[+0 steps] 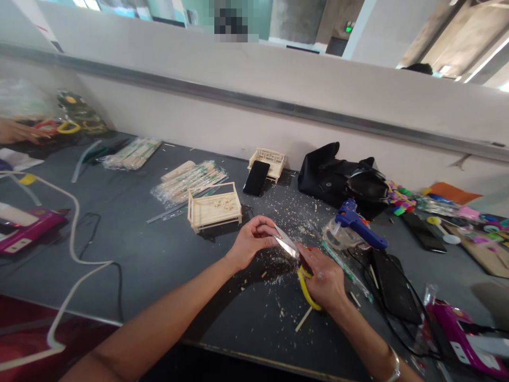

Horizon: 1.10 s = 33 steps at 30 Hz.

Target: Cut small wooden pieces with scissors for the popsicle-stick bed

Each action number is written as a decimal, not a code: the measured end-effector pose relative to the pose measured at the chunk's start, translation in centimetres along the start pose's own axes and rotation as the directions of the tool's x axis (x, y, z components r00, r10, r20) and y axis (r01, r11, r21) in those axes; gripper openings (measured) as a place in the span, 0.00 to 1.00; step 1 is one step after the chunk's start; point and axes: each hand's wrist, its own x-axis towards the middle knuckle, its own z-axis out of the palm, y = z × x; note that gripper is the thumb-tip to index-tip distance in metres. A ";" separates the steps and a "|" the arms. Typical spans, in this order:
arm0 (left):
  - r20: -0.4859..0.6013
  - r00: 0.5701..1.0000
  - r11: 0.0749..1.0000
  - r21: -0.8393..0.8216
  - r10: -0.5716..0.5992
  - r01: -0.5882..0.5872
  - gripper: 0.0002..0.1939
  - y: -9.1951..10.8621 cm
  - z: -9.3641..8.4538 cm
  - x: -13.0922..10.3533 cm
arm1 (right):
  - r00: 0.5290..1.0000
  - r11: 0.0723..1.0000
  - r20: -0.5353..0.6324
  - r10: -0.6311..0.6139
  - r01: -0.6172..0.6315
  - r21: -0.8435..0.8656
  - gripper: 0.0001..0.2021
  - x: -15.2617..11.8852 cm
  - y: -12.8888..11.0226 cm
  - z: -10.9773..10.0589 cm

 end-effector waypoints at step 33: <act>0.046 0.999 0.997 0.072 0.010 -0.014 0.26 0.4 -0.5 0.2 | 0.996 0.995 0.088 0.025 -0.033 0.093 0.26 0.0 -0.1 0.1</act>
